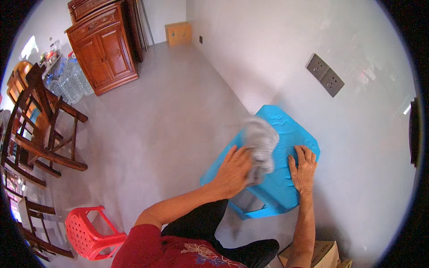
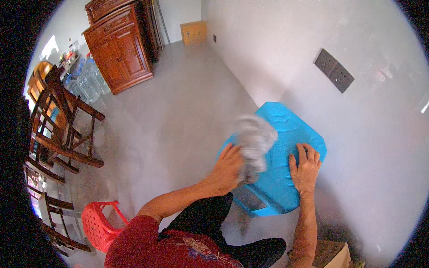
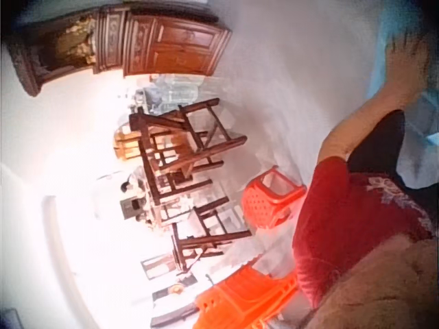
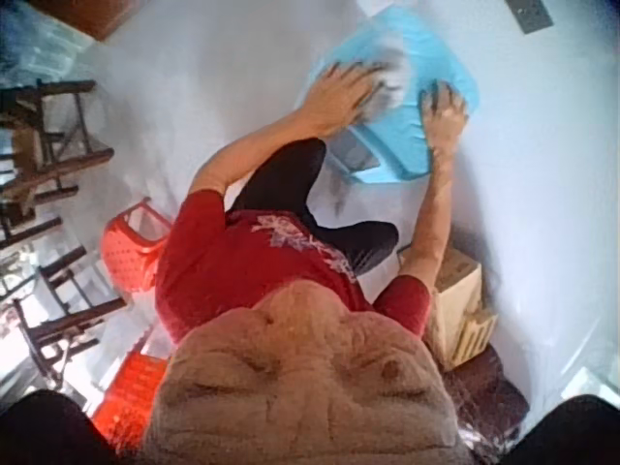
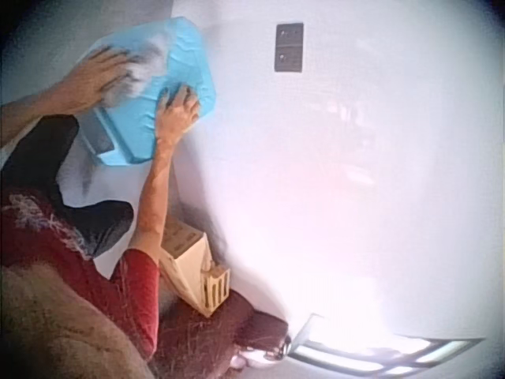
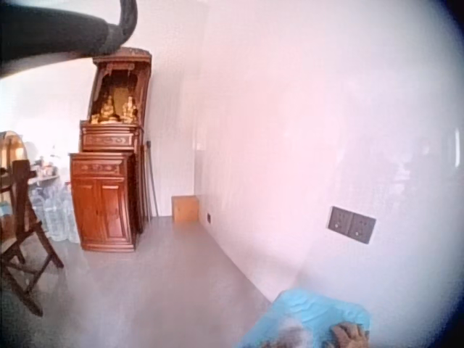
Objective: The person wipes a blue plastic stool with a gray cloth, then cleans a cardboard box and a wooden rack. The person also picks up a black plastic bag from a sofa and holds it while moving around the room.
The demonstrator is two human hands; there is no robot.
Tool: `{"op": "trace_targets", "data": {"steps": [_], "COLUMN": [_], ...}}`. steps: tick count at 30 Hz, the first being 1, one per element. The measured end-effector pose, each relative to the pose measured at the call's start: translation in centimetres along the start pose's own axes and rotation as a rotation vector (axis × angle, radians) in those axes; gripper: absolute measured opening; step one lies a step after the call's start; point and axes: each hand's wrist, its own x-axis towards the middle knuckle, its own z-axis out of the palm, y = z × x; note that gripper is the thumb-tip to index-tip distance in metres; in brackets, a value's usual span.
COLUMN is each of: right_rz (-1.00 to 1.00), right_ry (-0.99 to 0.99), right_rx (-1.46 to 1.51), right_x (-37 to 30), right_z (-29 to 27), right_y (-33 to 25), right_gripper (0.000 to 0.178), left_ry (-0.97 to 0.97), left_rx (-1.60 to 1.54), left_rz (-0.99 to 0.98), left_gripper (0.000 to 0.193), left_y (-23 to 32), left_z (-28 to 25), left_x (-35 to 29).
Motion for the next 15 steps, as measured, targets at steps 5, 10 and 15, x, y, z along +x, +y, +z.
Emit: {"op": "trace_targets", "data": {"steps": [5, 10, 15], "right_rz": [0.024, 0.095, 0.064], "right_ry": [-0.006, 0.008, -0.030], "right_rx": [0.115, 0.181, 0.145], "right_x": [0.3, -0.5, -0.3], "right_z": [0.1, 0.8, 0.1], "right_y": [-0.7, 1.4, 0.5], "right_gripper": [0.045, 0.048, 0.047], "left_ry": [-0.176, -0.145, 0.095], "left_rx": [0.458, -0.033, 0.084], "left_rz": [0.036, 0.096, -0.263], "left_gripper": [0.073, 0.072, 0.059], "left_y": [-0.8, -0.7, -3.0], "left_z": [2.4, 3.0, -0.2], "left_x": [4.5, 6.3, 5.2]}}
